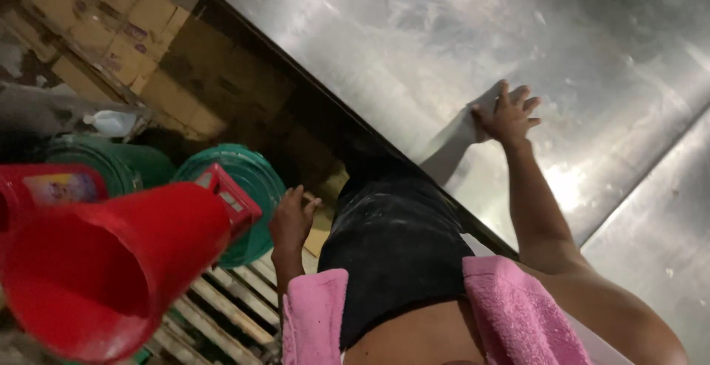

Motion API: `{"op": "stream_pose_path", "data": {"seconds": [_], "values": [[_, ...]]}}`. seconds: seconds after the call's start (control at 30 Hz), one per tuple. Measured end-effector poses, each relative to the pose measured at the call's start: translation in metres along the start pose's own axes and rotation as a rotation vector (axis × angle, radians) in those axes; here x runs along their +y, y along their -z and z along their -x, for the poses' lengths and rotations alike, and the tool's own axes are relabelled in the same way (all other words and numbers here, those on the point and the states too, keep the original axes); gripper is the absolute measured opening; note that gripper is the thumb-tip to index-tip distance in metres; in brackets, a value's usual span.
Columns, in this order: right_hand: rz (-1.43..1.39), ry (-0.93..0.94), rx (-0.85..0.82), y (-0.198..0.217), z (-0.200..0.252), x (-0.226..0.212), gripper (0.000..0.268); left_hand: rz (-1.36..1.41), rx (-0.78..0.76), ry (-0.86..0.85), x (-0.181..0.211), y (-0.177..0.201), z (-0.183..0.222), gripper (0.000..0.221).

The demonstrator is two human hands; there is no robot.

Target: Cleaning and wiping down a metal preparation table in a bakery production area.

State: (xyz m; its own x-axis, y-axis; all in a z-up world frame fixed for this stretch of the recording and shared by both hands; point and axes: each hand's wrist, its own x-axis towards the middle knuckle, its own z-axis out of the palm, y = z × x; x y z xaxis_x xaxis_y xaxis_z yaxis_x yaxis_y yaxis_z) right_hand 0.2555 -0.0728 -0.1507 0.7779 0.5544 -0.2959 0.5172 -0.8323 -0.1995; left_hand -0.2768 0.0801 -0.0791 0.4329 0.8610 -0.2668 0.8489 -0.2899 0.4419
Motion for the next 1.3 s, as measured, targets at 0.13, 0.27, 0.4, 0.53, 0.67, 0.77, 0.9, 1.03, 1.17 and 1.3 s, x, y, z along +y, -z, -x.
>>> {"op": "stream_pose_path", "data": {"seconds": [0.13, 0.27, 0.4, 0.53, 0.67, 0.77, 0.9, 1.03, 1.17, 1.3], "values": [[0.033, 0.097, 0.066, -0.032, -0.040, -0.077, 0.104, -0.066, -0.054, 0.069, -0.001, 0.029, -0.065, 0.062], [0.071, 0.381, 0.075, -0.045, -0.072, -0.166, 0.102, -0.050, -0.066, 0.051, 0.014, 0.078, -0.134, 0.062], [0.364, 0.666, -0.005, -0.033, -0.149, -0.221, 0.088, -0.046, -0.059, -0.004, -0.003, 0.101, -0.193, 0.063], [0.279, 0.460, -0.041, 0.010, -0.255, -0.218, 0.076, -0.108, -0.009, 0.042, -0.009, 0.123, -0.236, 0.060], [0.066, 0.148, 0.123, -0.003, -0.303, -0.254, 0.081, -0.167, -0.107, 0.072, -0.005, 0.131, -0.269, 0.058], [0.125, 0.214, 0.298, -0.059, -0.288, -0.304, 0.084, -0.172, -0.145, 0.005, 0.005, 0.130, -0.296, 0.058], [0.121, 0.623, 0.118, -0.072, -0.207, -0.378, 0.083, -0.209, -0.238, -0.068, 0.026, 0.138, -0.342, 0.059], [0.177, 0.720, 0.009, -0.049, -0.149, -0.392, 0.083, -0.236, -0.245, -0.113, 0.023, 0.139, -0.395, 0.063], [0.218, 0.987, -0.064, -0.035, -0.176, -0.360, 0.085, -0.181, -0.266, -0.282, -0.002, 0.137, -0.468, 0.068], [0.301, 0.820, -0.136, -0.001, -0.234, -0.355, 0.091, -0.246, -0.457, -0.060, 0.010, 0.210, -0.555, 0.068]]}}
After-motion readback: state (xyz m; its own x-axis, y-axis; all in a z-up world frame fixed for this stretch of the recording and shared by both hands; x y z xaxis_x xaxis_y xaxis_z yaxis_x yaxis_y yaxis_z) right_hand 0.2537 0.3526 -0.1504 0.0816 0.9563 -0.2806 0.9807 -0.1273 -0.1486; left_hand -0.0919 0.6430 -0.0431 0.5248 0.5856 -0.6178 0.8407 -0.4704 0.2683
